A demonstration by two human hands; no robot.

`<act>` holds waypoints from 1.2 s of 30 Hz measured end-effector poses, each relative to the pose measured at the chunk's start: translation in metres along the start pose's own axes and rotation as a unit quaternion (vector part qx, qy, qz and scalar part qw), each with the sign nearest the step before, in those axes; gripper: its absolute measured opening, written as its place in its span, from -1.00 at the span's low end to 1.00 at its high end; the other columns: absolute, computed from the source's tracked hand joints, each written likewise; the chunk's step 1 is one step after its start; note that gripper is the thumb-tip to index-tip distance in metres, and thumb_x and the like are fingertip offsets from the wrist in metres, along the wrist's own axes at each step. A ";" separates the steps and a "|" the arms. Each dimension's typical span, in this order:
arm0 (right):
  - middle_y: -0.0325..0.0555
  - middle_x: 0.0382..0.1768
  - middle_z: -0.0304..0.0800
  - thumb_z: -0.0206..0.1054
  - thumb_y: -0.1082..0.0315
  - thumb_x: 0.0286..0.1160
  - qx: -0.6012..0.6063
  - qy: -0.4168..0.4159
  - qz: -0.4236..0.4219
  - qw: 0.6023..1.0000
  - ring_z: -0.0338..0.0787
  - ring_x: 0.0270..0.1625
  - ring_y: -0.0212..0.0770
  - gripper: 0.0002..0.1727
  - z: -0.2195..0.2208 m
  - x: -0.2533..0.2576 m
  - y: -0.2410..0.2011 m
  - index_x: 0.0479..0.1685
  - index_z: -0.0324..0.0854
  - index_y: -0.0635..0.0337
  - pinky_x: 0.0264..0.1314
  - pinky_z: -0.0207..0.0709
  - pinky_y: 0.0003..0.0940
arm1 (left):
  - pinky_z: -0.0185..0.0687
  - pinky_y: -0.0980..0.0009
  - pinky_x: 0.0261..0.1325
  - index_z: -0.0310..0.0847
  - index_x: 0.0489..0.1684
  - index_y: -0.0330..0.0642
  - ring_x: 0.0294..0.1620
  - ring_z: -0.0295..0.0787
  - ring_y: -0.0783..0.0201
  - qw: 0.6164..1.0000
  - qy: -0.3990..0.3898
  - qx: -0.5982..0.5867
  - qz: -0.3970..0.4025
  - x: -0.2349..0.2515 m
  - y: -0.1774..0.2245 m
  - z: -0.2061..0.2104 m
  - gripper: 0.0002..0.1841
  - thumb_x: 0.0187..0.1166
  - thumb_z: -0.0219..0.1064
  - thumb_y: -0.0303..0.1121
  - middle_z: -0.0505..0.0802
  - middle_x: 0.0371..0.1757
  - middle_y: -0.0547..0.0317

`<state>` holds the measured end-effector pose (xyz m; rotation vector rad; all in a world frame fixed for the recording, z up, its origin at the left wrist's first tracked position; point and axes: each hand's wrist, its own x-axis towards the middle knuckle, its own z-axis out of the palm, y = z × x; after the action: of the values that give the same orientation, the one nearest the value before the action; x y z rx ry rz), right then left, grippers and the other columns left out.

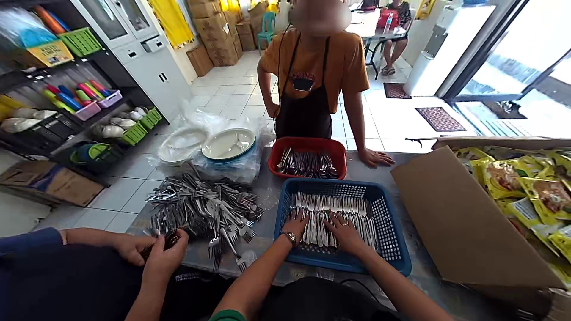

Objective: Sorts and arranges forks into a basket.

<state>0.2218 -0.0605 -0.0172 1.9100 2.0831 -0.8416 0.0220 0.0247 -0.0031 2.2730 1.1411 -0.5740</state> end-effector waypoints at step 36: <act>0.37 0.38 0.71 0.32 0.18 0.68 0.146 0.210 -0.041 0.966 0.71 0.43 0.36 -0.49 0.025 -0.042 -0.058 0.43 0.62 0.38 0.51 0.50 0.31 | 0.13 -0.05 0.80 0.12 0.71 -0.62 0.74 0.27 -0.37 0.615 0.481 -0.427 -0.456 -0.143 -0.156 0.049 -0.18 0.60 0.44 -0.25 0.41 0.65 -0.61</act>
<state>0.1665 -0.1099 -0.0007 2.3440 2.4014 -0.8613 -0.1923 -0.0128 0.0007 0.8669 2.3785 0.9235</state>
